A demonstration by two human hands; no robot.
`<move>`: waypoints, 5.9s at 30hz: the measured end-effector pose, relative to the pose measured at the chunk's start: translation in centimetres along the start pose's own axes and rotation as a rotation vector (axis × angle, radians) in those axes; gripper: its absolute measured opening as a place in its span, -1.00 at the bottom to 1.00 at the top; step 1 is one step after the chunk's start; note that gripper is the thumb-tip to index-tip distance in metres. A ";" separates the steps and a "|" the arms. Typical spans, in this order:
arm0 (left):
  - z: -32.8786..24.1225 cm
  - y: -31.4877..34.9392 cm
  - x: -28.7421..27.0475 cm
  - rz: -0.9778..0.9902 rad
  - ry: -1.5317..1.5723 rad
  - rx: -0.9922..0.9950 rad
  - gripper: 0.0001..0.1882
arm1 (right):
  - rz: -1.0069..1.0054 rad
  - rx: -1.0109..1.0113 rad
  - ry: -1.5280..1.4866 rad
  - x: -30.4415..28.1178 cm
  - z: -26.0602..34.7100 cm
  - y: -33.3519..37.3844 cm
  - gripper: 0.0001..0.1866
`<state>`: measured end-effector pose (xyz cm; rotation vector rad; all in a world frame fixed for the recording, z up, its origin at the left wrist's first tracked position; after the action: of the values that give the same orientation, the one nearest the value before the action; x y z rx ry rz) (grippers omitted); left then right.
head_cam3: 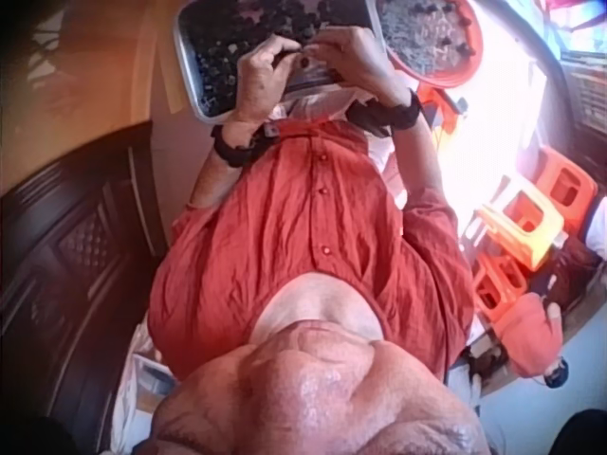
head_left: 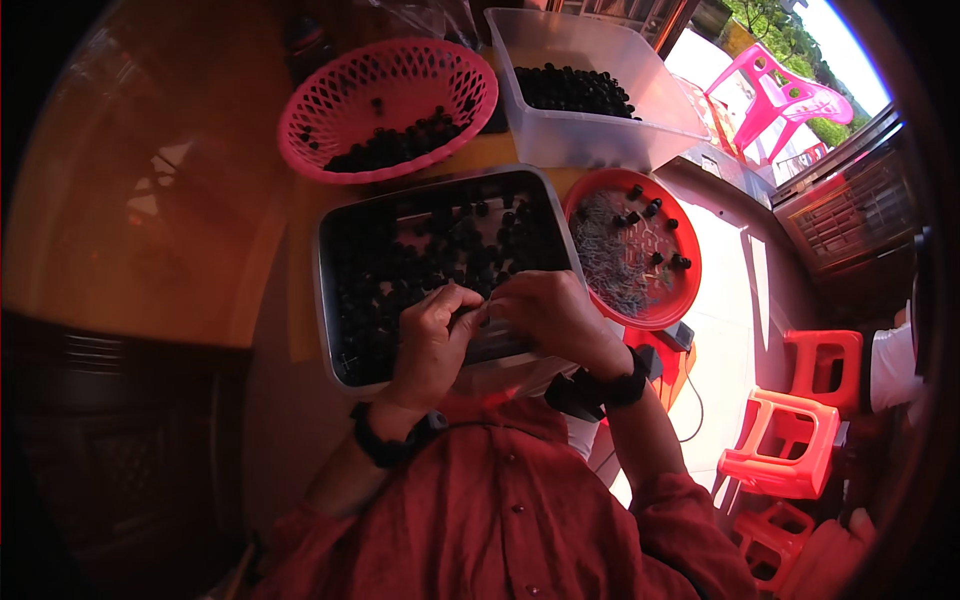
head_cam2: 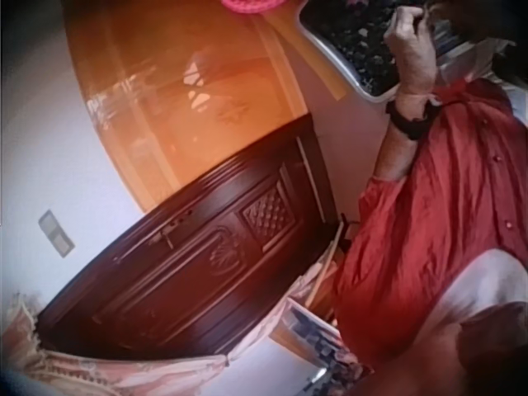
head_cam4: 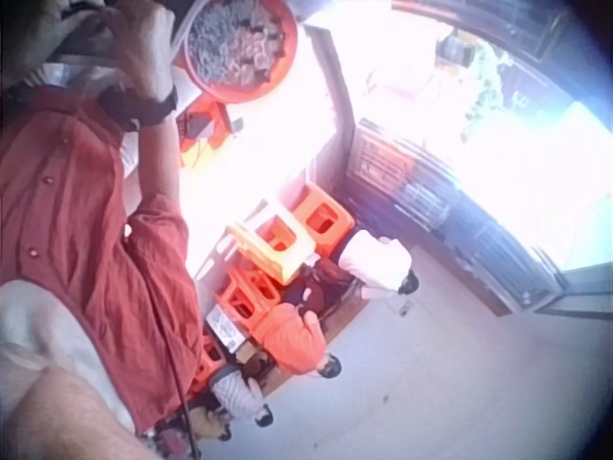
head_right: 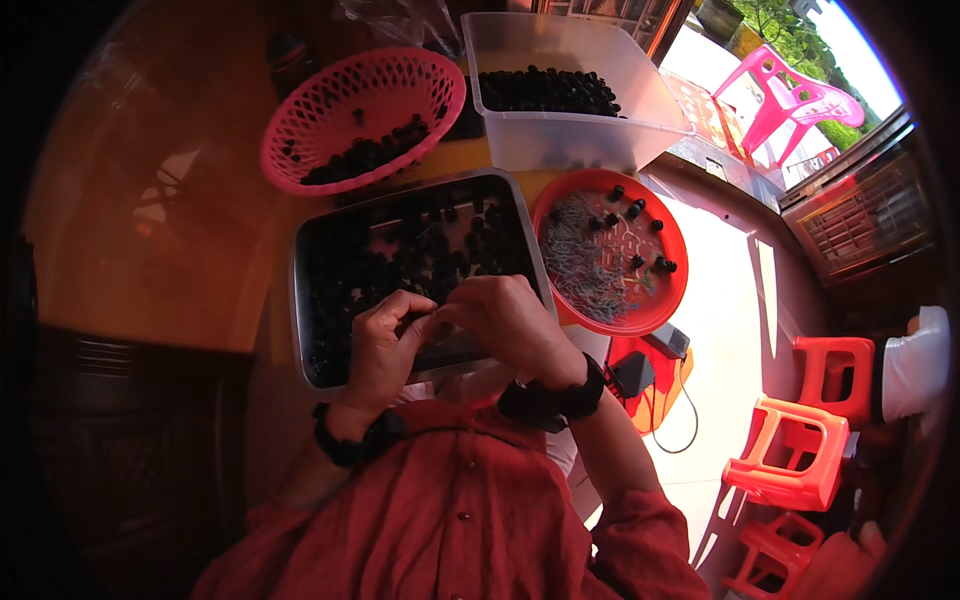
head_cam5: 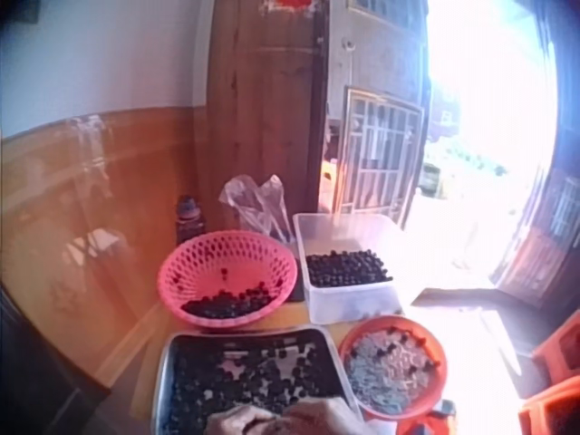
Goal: Inspecting and sorting small black plastic or rubber components from a large tray into separate containers.
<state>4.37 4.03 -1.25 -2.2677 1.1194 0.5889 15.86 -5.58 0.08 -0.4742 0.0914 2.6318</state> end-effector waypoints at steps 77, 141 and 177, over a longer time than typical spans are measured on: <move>1.2 1.8 1.1 0.133 0.819 -0.336 -0.85 | -0.409 -0.493 -0.201 1.8 2.1 4.2 -0.80; 1.9 1.0 1.1 0.152 0.499 -0.348 -0.71 | -0.104 0.110 -0.538 0.7 -2.2 1.9 -0.86; 1.2 1.4 1.5 0.286 0.759 -0.427 -0.75 | -0.197 0.052 -0.612 1.3 -2.2 2.5 -0.82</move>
<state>3.83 3.23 -3.45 -2.8245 1.8386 0.0350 14.37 -7.56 -2.43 0.3333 -0.0789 2.4534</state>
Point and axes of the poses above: each hand's wrist, its own y-axis away from the middle knuckle, its own x-axis out of the palm, z = x × y, the point moved 6 cm from there along -y, towards the middle knuckle, and after that the axes turned 13 degrees about -y, right-handed, at the moved point
